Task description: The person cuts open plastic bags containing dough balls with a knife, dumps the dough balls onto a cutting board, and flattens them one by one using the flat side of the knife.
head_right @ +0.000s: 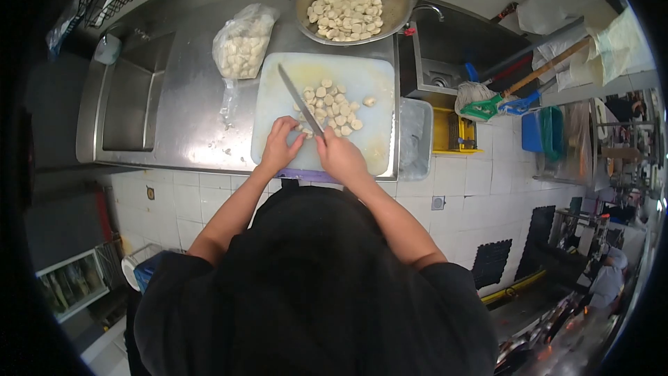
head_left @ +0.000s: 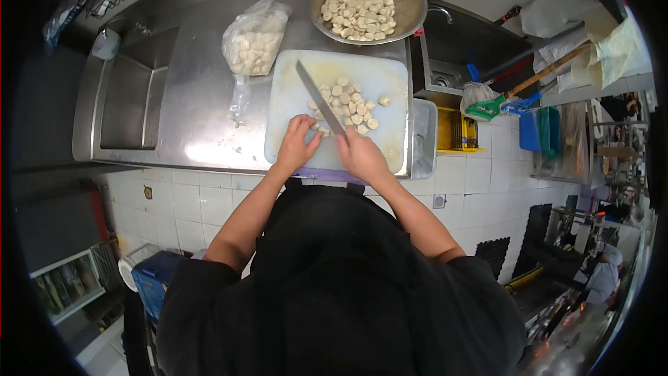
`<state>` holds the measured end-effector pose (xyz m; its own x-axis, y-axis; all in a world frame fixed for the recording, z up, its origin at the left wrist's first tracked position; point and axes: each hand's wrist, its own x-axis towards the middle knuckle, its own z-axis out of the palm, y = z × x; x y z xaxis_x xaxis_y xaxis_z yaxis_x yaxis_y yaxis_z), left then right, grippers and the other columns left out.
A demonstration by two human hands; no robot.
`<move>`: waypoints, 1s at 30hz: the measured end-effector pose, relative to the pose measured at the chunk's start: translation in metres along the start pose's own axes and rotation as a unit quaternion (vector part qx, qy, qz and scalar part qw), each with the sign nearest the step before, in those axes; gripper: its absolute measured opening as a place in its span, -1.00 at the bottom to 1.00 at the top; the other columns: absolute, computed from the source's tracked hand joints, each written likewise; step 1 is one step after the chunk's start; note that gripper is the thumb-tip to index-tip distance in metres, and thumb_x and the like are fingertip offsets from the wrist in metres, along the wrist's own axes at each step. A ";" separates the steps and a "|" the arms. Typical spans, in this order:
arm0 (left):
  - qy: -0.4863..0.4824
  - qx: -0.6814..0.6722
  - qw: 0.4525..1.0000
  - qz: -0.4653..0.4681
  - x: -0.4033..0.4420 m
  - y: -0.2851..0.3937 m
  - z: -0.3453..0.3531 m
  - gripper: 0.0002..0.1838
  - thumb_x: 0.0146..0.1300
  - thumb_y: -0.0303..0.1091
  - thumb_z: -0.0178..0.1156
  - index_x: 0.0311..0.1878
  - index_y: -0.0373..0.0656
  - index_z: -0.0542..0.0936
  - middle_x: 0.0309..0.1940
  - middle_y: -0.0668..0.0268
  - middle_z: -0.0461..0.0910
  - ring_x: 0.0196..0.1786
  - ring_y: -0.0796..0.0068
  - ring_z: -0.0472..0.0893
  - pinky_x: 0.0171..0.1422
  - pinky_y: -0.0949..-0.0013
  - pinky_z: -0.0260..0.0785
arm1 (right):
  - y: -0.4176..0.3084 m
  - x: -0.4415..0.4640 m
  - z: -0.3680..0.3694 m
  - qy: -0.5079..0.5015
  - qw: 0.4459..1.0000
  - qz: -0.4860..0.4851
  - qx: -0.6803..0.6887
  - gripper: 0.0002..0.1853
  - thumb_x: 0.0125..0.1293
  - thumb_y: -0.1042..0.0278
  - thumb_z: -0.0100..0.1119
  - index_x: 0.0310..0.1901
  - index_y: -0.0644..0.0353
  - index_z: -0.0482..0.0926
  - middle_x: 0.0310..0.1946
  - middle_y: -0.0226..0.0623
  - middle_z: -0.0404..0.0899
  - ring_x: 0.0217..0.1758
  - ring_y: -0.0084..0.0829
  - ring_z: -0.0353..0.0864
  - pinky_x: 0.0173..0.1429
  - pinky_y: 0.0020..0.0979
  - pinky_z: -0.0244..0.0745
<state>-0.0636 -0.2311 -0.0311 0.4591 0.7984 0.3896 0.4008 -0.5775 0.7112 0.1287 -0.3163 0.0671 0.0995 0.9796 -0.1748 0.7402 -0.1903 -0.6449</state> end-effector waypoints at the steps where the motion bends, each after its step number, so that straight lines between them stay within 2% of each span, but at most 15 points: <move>1: -0.001 -0.015 1.000 -0.022 0.002 0.000 0.002 -0.63 0.25 -0.47 0.50 0.08 -0.31 0.63 0.07 0.05 0.61 0.17 -0.01 0.63 0.24 0.11 0.55 | 0.009 -0.006 -0.006 0.005 1.000 0.003 0.000 -0.69 0.64 0.17 0.09 0.00 0.33 0.52 -0.41 0.21 0.72 -0.33 0.27 0.74 -0.22 0.18 0.62; 3: -0.006 -0.034 0.999 -0.039 0.008 -0.001 0.006 -0.65 0.28 -0.47 0.49 0.08 -0.31 0.63 0.07 0.05 0.61 0.17 0.00 0.63 0.23 0.12 0.55 | 0.031 -0.018 -0.016 0.055 0.990 0.012 0.130 -0.68 0.65 0.16 0.11 -0.01 0.34 0.52 -0.51 0.08 0.69 -0.47 0.07 0.75 -0.36 0.03 0.59; 4: -0.014 -0.037 0.998 -0.058 0.012 -0.003 0.007 -0.66 0.30 -0.43 0.48 0.08 -0.28 0.64 0.11 0.05 0.60 0.21 -0.04 0.60 0.29 0.08 0.51 | 0.041 -0.023 -0.020 0.060 0.990 0.015 0.129 -0.68 0.65 0.16 0.11 -0.01 0.34 0.52 -0.51 0.08 0.69 -0.47 0.07 0.75 -0.36 0.03 0.59; 6: -0.028 -0.043 0.996 -0.072 0.021 -0.001 0.011 -0.67 0.32 -0.39 0.46 0.09 -0.25 0.64 0.14 0.04 0.59 0.26 -0.07 0.57 0.35 0.05 0.47 | 0.052 -0.035 -0.026 0.041 0.929 0.154 0.335 -0.66 0.70 0.13 0.08 -0.04 0.31 0.49 -0.63 -0.18 0.57 -0.66 -0.22 0.63 -0.53 -0.20 0.48; 7: -0.002 0.013 1.000 -0.028 0.030 0.001 0.013 -0.69 0.35 -0.35 0.45 0.09 -0.22 0.66 0.16 0.05 0.59 0.28 -0.06 0.56 0.38 0.05 0.43 | 0.049 -0.043 -0.033 0.043 0.880 0.186 0.436 -0.64 0.72 0.08 0.04 -0.09 0.26 0.48 -0.68 -0.36 0.44 -0.77 -0.44 0.46 -0.64 -0.35 0.36; 9: 0.019 0.065 0.997 0.025 0.051 0.004 0.021 -0.69 0.37 -0.31 0.43 0.10 -0.19 0.67 0.19 0.07 0.59 0.30 -0.04 0.54 0.41 0.04 0.38 | 0.065 -0.054 -0.028 0.074 0.853 0.211 0.471 -0.65 0.73 0.07 0.03 -0.11 0.24 0.47 -0.69 -0.37 0.44 -0.79 -0.43 0.43 -0.66 -0.34 0.34; 11: -0.027 0.084 0.993 0.072 0.077 0.008 0.037 -0.53 0.46 -0.02 0.35 0.28 -0.10 0.66 0.36 0.03 0.55 0.44 -0.13 0.46 0.52 -0.17 0.23 | 0.080 -0.064 -0.025 0.102 0.822 0.254 0.500 -0.65 0.73 0.07 0.01 -0.15 0.21 0.45 -0.70 -0.34 0.45 -0.81 -0.43 0.42 -0.71 -0.31 0.31; 12: -0.028 0.081 0.994 0.075 0.088 0.017 0.046 -0.53 0.46 -0.02 0.35 0.28 -0.10 0.66 0.36 0.03 0.55 0.44 -0.13 0.46 0.52 -0.17 0.23 | 0.091 -0.071 -0.021 0.107 0.821 0.255 0.499 -0.65 0.73 0.07 0.01 -0.15 0.21 0.45 -0.70 -0.34 0.45 -0.81 -0.43 0.42 -0.71 -0.31 0.31; 14: -0.090 0.267 0.959 0.023 0.109 0.044 0.064 -0.23 0.45 0.36 0.16 0.50 -0.01 0.56 0.53 -0.02 0.43 0.55 -0.25 0.33 0.55 -0.42 0.07 | 0.116 -0.084 -0.007 0.110 0.850 0.244 0.455 -0.65 0.73 0.09 0.00 -0.17 0.20 0.44 -0.70 -0.32 0.46 -0.81 -0.43 0.43 -0.71 -0.31 0.31; 15: -0.089 0.266 0.959 0.026 0.113 0.051 0.073 -0.23 0.45 0.36 0.16 0.50 -0.01 0.56 0.53 -0.02 0.43 0.55 -0.25 0.33 0.55 -0.42 0.07 | 0.117 -0.090 -0.006 0.103 0.848 0.242 0.461 -0.66 0.72 0.09 0.02 -0.15 0.22 0.46 -0.70 -0.32 0.46 -0.81 -0.43 0.43 -0.70 -0.31 0.34; 17: -0.223 0.314 0.922 -0.044 0.122 0.061 0.087 -0.05 0.40 0.58 -0.02 0.63 0.10 0.43 0.61 0.01 0.36 0.60 -0.32 0.26 0.50 -0.55 0.02 | 0.118 -0.098 0.000 0.095 0.851 0.247 0.454 -0.65 0.72 0.08 0.02 -0.12 0.25 0.47 -0.69 -0.32 0.46 -0.81 -0.44 0.44 -0.70 -0.31 0.34; 19: -0.219 0.302 0.927 -0.038 0.119 0.074 0.095 -0.05 0.40 0.59 -0.02 0.62 0.11 0.44 0.60 0.01 0.37 0.58 -0.33 0.27 0.51 -0.50 0.03 | 0.113 -0.096 0.006 0.066 0.863 0.270 0.422 -0.61 0.71 0.06 0.03 0.01 0.32 0.51 -0.66 -0.31 0.48 -0.80 -0.43 0.47 -0.70 -0.32 0.36; 22: -0.201 0.286 0.937 -0.022 0.107 0.084 0.103 -0.08 0.41 0.57 -0.02 0.60 0.13 0.47 0.58 0.01 0.39 0.56 -0.35 0.29 0.52 -0.43 0.04 | 0.099 -0.092 0.012 0.055 0.873 0.255 0.412 -0.59 0.72 0.05 0.03 0.06 0.35 0.50 -0.64 -0.30 0.49 -0.79 -0.42 0.50 -0.70 -0.32 0.38; 28: -0.175 0.294 0.940 0.021 0.092 0.067 0.114 -0.26 0.55 0.36 -0.01 0.53 0.03 0.51 0.55 0.06 0.43 0.54 -0.32 0.28 0.50 -0.45 0.01 | 0.084 -0.075 0.033 0.055 0.872 0.260 0.410 -0.57 0.72 0.04 0.01 0.10 0.37 0.49 -0.60 -0.24 0.54 -0.75 -0.38 0.55 -0.65 -0.28 0.44; 30: -0.134 0.259 0.956 0.013 0.087 0.066 0.114 -0.36 0.57 0.21 0.06 0.46 -0.04 0.54 0.50 0.09 0.46 0.49 -0.27 0.30 0.50 -0.39 0.03 | 0.073 -0.064 0.038 0.062 0.883 0.258 0.387 -0.59 0.71 0.06 0.03 0.09 0.36 0.48 -0.57 -0.22 0.55 -0.74 -0.38 0.56 -0.63 -0.27 0.46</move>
<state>0.0931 -0.2187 -0.0170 0.6340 0.7497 0.1898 0.6929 -0.6597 0.2909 0.1510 -0.3957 0.0027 0.3984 0.7405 -0.5412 -0.0957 -0.5533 -0.8275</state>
